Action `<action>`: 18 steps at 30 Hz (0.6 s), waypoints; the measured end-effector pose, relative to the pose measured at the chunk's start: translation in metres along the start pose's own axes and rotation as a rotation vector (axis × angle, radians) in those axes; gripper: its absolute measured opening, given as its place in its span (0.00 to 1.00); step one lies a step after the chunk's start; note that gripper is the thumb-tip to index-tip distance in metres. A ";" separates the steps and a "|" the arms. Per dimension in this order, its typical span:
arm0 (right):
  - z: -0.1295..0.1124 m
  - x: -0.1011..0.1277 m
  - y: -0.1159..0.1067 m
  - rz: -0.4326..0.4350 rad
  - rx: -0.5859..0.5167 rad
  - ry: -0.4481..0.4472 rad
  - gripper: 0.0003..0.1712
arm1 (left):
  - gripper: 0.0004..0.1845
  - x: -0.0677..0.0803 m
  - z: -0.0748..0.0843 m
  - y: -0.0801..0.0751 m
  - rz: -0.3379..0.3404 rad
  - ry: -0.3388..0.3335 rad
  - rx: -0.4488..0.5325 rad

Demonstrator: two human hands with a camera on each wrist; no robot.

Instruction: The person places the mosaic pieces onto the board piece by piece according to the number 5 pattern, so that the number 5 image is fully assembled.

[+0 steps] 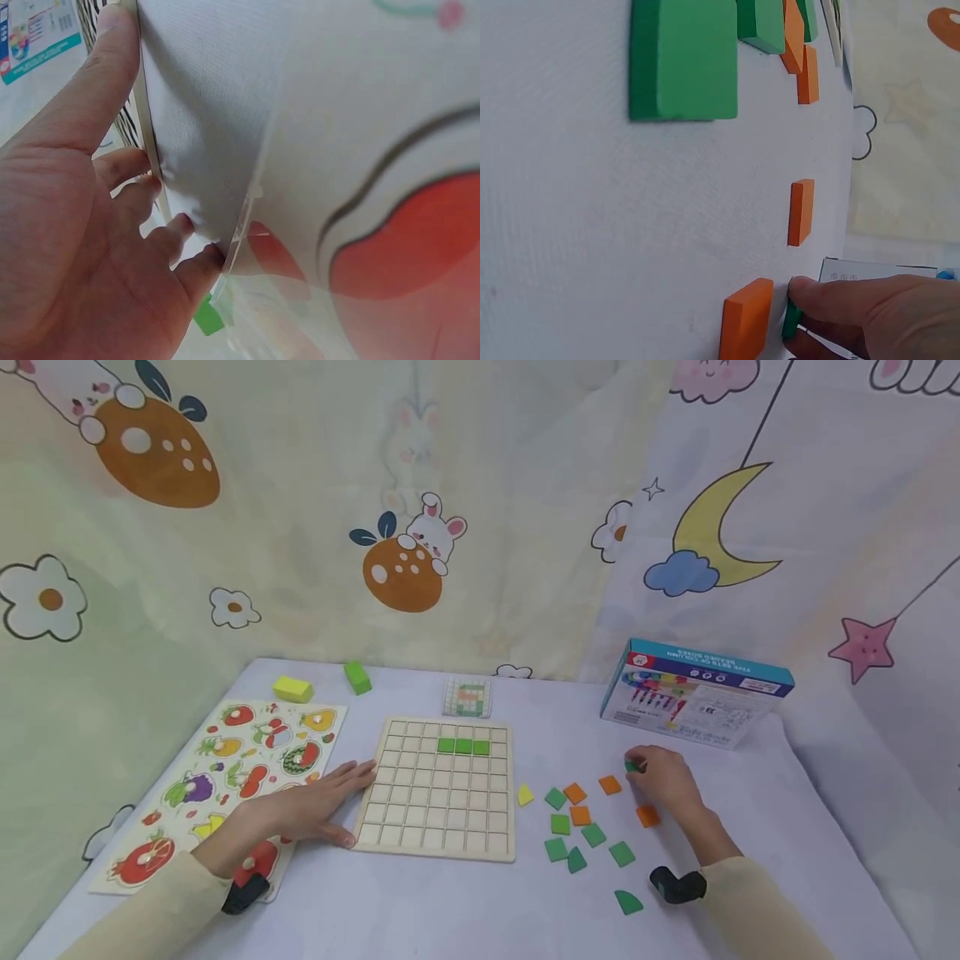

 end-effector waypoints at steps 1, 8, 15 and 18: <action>0.000 0.001 0.001 0.006 -0.004 -0.002 0.21 | 0.53 0.000 0.000 0.001 -0.001 0.000 -0.002; -0.029 -0.012 -0.003 0.040 -0.066 -0.082 0.21 | 0.53 0.003 0.002 -0.002 0.008 0.016 -0.002; -0.117 -0.043 0.018 0.027 -0.139 -0.258 0.22 | 0.52 0.002 0.002 -0.001 -0.002 0.016 0.005; -0.167 -0.050 0.037 -0.003 -0.133 -0.340 0.21 | 0.52 0.001 0.003 0.000 -0.004 0.019 0.007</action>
Point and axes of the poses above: each hand's wrist, its own x-axis away from the middle knuckle, its own y-axis out of the palm, z = x × y, the point moved 9 cm from there along -x, towards the middle knuckle, and after that the axes turned 4 degrees about z, right-handed, at the moved point
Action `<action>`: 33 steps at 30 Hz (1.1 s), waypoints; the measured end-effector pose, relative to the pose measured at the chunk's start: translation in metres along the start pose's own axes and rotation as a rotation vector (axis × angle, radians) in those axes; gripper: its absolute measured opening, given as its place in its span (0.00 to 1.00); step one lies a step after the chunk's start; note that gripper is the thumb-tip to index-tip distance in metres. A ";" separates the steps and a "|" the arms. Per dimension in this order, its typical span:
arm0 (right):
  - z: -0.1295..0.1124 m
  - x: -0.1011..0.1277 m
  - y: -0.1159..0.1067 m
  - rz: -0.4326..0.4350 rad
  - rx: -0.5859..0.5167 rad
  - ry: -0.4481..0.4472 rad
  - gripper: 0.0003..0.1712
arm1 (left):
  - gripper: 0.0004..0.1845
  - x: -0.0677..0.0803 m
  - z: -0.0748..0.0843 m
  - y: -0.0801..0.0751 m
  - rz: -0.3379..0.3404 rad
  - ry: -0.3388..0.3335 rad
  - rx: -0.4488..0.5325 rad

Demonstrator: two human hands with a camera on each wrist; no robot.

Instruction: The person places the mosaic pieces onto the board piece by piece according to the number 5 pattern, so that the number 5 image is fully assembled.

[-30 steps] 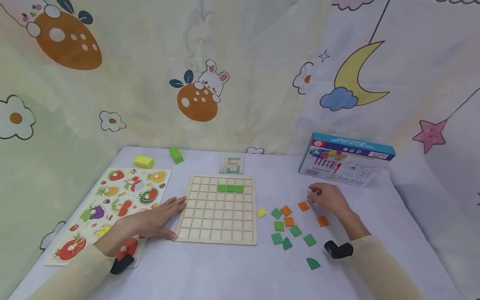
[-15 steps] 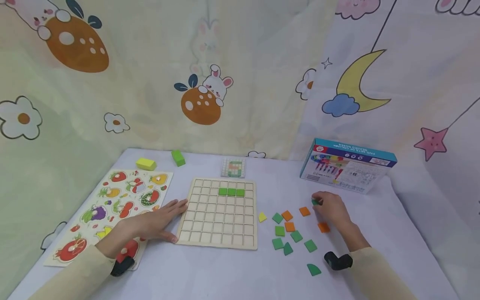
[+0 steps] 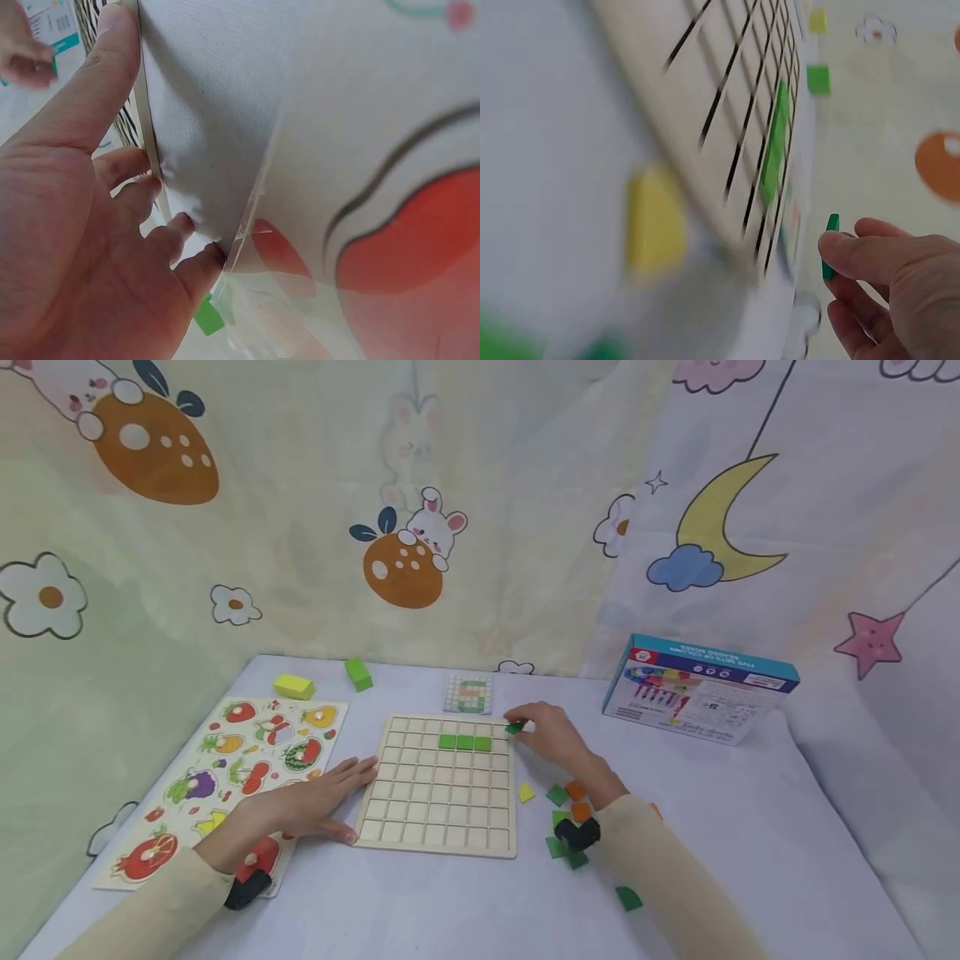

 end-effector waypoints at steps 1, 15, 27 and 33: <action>-0.015 -0.008 0.009 -0.021 -0.003 -0.024 0.21 | 0.52 0.000 0.000 0.000 0.002 -0.001 -0.001; -0.106 -0.049 0.088 -0.191 -0.025 -0.133 0.18 | 0.51 -0.001 -0.003 0.002 0.009 -0.020 -0.013; -0.099 -0.050 0.092 -0.174 -0.058 -0.076 0.18 | 0.51 -0.001 -0.002 0.002 -0.002 -0.017 -0.030; -0.097 -0.047 0.088 -0.165 -0.081 -0.068 0.17 | 0.51 -0.001 -0.002 0.002 -0.004 -0.021 -0.024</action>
Point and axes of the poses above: each hand's wrist, its own x-axis away from the middle knuckle, its own y-axis out of the palm, z = x × y, the point moved 9 cm from there along -x, towards the middle knuckle, and after that the axes turned 4 degrees about z, right-handed, at the moved point
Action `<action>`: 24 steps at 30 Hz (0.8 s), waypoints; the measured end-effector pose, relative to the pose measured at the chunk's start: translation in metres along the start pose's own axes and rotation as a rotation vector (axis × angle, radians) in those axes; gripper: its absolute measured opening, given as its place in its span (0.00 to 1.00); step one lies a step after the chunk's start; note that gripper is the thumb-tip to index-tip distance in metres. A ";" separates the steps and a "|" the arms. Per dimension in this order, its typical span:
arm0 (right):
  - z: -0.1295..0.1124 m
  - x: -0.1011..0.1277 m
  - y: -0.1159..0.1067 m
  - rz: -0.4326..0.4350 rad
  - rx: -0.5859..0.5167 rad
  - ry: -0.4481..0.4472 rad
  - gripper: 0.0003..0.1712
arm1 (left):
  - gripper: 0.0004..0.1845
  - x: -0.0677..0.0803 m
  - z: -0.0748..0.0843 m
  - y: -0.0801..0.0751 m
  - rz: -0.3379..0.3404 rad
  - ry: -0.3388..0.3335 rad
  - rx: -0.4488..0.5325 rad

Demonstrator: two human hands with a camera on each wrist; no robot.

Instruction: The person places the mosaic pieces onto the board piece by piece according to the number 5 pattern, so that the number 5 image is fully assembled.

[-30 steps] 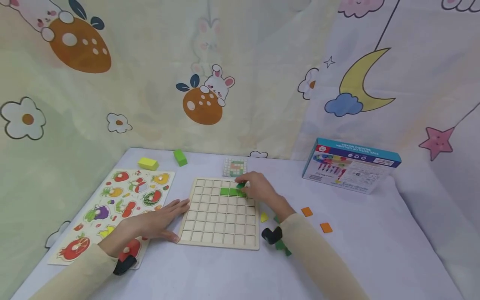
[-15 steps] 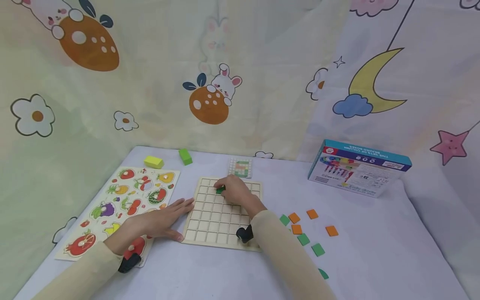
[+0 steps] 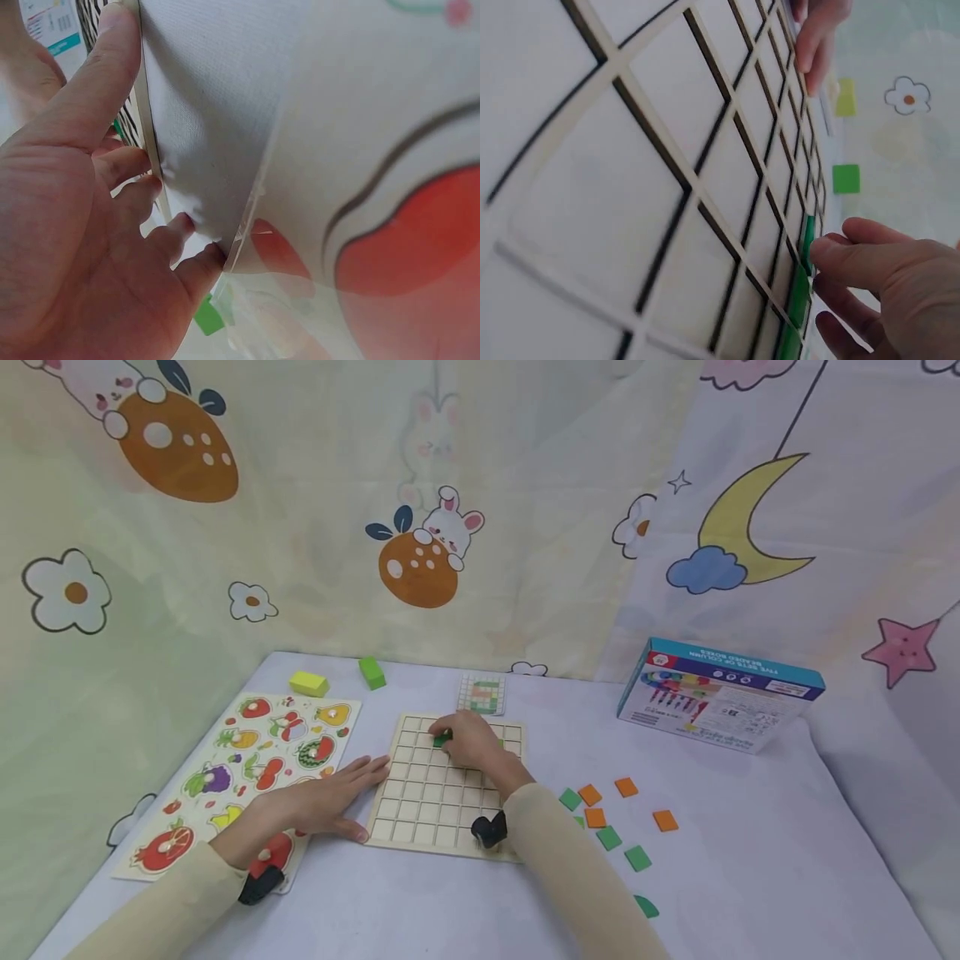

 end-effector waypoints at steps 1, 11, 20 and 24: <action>0.002 0.003 -0.004 0.000 -0.010 0.008 0.17 | 0.51 -0.001 0.000 0.000 0.000 -0.001 -0.001; 0.067 0.067 -0.084 0.109 0.001 -0.019 0.18 | 0.52 0.000 0.005 0.001 -0.004 0.011 0.001; 0.130 0.132 -0.103 -0.025 0.021 0.148 0.20 | 0.52 0.002 0.003 -0.004 0.001 0.008 0.012; 0.140 0.152 -0.094 -0.054 0.007 0.145 0.19 | 0.52 0.001 0.003 -0.004 0.000 0.009 0.016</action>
Point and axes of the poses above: each hand's wrist, its own x-axis away from the middle knuckle, its own y-axis out of the palm, z = x × y, the point moved 9 cm from there along -x, towards the middle knuckle, and after that the axes turned 4 degrees about z, right-handed, at the moved point
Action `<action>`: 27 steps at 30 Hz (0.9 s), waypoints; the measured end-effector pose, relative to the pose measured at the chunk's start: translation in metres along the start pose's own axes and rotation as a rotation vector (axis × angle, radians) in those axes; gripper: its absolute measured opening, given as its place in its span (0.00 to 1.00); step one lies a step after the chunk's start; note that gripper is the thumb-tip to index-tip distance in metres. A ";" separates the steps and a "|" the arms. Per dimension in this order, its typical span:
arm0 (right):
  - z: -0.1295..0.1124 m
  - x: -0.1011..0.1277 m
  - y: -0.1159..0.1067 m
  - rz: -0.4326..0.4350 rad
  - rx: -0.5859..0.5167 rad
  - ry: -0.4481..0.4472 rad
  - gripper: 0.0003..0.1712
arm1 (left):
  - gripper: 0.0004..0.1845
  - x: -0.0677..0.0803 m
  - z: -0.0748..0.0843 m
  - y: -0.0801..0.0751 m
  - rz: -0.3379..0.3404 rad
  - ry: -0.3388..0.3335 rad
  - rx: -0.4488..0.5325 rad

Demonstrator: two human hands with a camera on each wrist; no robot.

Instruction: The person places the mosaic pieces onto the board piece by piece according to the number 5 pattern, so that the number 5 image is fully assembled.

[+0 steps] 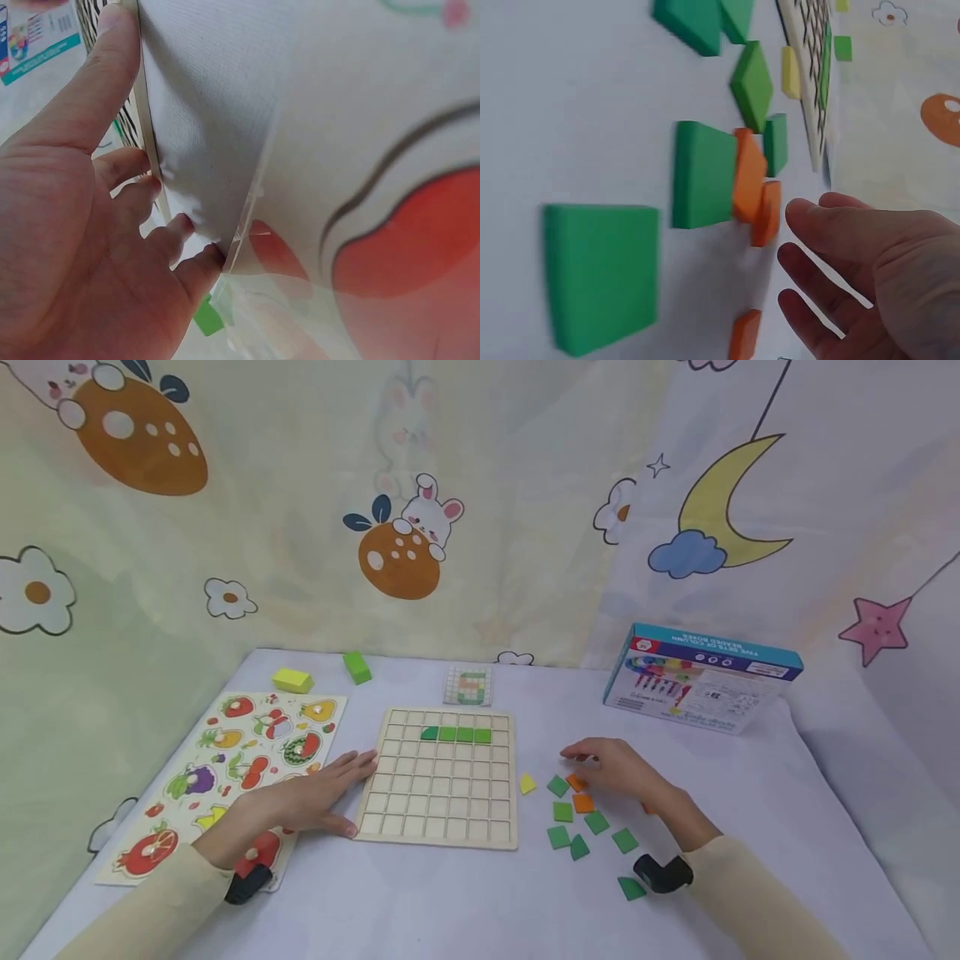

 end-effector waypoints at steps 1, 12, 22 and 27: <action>0.000 0.002 0.002 0.000 0.009 -0.019 0.19 | 0.52 0.000 0.000 0.000 0.003 -0.001 0.001; -0.005 0.012 0.009 0.035 0.069 -0.125 0.18 | 0.52 0.001 -0.003 0.000 0.005 -0.008 -0.002; -0.015 0.003 0.002 0.100 0.076 -0.073 0.19 | 0.51 -0.001 -0.003 0.000 0.002 -0.014 -0.004; -0.052 -0.024 0.004 0.141 0.089 -0.132 0.21 | 0.51 -0.001 -0.002 0.001 0.001 -0.023 0.005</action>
Point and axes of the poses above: each hand's wrist, its own x-axis away from the middle knuckle, its own y-axis out of the palm, z = x × y, the point moved 9 cm from there along -x, towards the middle knuckle, and after that the axes turned 4 degrees about z, right-handed, at the moved point
